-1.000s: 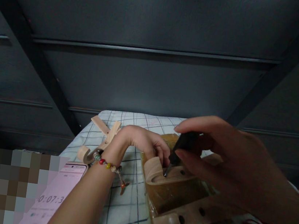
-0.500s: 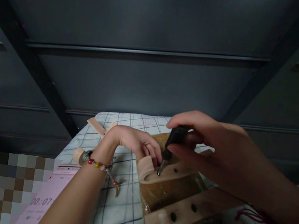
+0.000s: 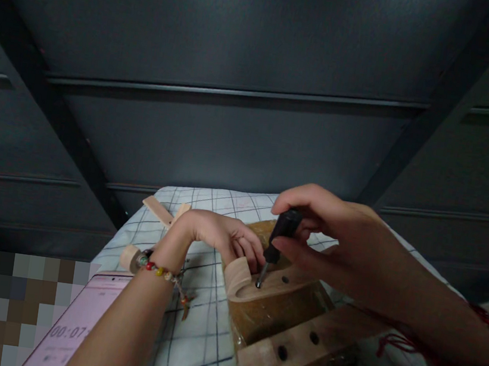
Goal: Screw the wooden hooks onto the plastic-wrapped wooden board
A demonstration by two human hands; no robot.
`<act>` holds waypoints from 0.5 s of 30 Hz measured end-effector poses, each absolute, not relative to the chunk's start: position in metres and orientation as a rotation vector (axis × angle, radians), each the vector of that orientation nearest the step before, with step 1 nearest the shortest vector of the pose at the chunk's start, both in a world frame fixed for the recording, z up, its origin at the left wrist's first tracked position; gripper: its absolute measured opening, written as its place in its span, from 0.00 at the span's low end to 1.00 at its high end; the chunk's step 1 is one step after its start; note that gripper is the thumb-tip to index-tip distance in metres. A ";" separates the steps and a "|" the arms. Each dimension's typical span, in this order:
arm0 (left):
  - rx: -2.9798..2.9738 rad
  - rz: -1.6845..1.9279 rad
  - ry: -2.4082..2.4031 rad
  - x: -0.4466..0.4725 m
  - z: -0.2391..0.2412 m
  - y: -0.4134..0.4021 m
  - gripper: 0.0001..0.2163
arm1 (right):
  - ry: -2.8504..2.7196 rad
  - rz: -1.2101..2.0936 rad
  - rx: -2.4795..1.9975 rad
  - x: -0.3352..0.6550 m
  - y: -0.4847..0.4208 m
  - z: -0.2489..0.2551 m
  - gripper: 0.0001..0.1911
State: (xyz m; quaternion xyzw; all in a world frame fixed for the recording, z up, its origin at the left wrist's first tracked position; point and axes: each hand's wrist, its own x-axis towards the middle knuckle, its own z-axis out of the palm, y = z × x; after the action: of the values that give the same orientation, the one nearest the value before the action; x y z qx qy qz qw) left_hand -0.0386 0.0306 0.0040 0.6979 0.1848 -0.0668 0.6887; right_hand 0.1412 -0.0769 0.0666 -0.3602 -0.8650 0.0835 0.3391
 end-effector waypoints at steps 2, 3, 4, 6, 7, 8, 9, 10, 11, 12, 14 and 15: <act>1.565 -0.136 0.414 -0.039 0.002 0.031 0.11 | -2.266 0.244 -0.915 0.143 -0.077 0.066 0.09; 1.570 -0.125 0.419 -0.039 0.000 0.032 0.11 | -2.276 0.263 -0.915 0.143 -0.077 0.066 0.10; 1.578 -0.114 0.428 -0.038 -0.002 0.032 0.11 | -2.281 0.280 -0.920 0.144 -0.077 0.066 0.10; 1.601 -0.095 0.451 -0.036 -0.005 0.034 0.11 | -2.277 0.300 -0.951 0.145 -0.076 0.065 0.10; 1.614 -0.089 0.464 -0.035 -0.007 0.035 0.11 | -2.276 0.308 -0.968 0.145 -0.075 0.065 0.10; 1.628 -0.084 0.476 -0.034 -0.007 0.036 0.11 | -2.277 0.316 -0.984 0.146 -0.074 0.064 0.10; 1.643 -0.079 0.490 -0.034 -0.007 0.036 0.10 | -2.282 0.324 -0.991 0.146 -0.072 0.064 0.10; 1.660 -0.074 0.506 -0.035 -0.006 0.035 0.09 | -2.288 0.331 -0.990 0.146 -0.071 0.064 0.10; 1.680 -0.064 0.525 -0.037 -0.004 0.033 0.08 | -2.301 0.343 -0.989 0.145 -0.070 0.064 0.11; 1.703 -0.046 0.550 -0.041 -0.001 0.028 0.08 | -2.315 0.356 -0.985 0.145 -0.069 0.064 0.11; 1.759 0.019 0.617 -0.052 0.006 0.011 0.12 | -2.346 0.385 -0.980 0.145 -0.068 0.064 0.13; 1.792 0.077 0.661 -0.059 0.008 -0.001 0.14 | -2.361 0.400 -0.978 0.145 -0.068 0.064 0.14</act>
State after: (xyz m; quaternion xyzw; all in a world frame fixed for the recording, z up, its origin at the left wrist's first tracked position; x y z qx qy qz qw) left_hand -0.0586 -0.0012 0.0081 0.7656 0.2823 0.0329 0.5772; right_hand 0.1450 -0.0681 0.0637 -0.3635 -0.8780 0.1486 0.2738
